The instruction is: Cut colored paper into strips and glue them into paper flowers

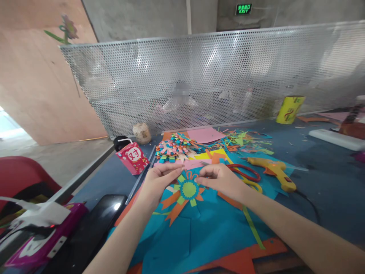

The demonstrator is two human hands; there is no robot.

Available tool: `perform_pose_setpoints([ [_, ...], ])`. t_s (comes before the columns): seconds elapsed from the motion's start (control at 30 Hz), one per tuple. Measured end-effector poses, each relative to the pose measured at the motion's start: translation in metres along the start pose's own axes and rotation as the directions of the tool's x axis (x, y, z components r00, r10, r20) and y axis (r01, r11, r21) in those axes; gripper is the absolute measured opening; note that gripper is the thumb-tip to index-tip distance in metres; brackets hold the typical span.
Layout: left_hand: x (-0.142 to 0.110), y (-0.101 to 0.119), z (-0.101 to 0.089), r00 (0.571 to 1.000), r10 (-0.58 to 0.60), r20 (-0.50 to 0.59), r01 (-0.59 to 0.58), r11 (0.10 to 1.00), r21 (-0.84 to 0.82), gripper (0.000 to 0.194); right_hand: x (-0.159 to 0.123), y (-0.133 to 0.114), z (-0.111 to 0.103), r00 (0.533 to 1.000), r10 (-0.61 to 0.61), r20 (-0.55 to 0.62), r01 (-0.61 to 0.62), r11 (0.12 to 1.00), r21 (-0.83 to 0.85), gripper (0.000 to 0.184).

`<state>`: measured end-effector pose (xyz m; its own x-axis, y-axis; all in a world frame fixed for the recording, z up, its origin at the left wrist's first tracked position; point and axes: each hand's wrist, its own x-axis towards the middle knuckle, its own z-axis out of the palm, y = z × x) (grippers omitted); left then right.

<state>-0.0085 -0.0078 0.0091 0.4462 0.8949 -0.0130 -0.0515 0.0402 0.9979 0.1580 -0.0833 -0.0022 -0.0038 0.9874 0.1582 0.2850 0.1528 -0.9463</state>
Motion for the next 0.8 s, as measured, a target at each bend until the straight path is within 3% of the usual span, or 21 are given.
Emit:
perform_pose_setpoints([
  [0.33,-0.004,0.005,0.003,0.999,0.044,-0.017,-0.043,0.998,0.055,0.028,0.000,-0.001,-0.001,0.999,0.007,-0.033,-0.008,1.000,-0.021,0.022],
  [0.5,-0.008,0.009,0.002,0.986,0.014,0.165,-0.028,0.996,0.083,0.038,0.000,0.000,-0.002,0.999,-0.001,-0.035,0.001,1.000,0.002,0.020],
  [0.7,-0.005,0.006,0.001,0.988,0.050,0.149,-0.062,0.995,0.078,0.035,0.000,-0.002,-0.001,0.999,-0.035,-0.021,0.034,0.999,-0.025,0.018],
  [0.8,-0.004,0.006,0.001,0.986,0.059,0.153,-0.070,0.995,0.069,0.035,0.000,-0.001,-0.001,0.988,-0.138,-0.065,0.126,0.979,-0.160,0.019],
])
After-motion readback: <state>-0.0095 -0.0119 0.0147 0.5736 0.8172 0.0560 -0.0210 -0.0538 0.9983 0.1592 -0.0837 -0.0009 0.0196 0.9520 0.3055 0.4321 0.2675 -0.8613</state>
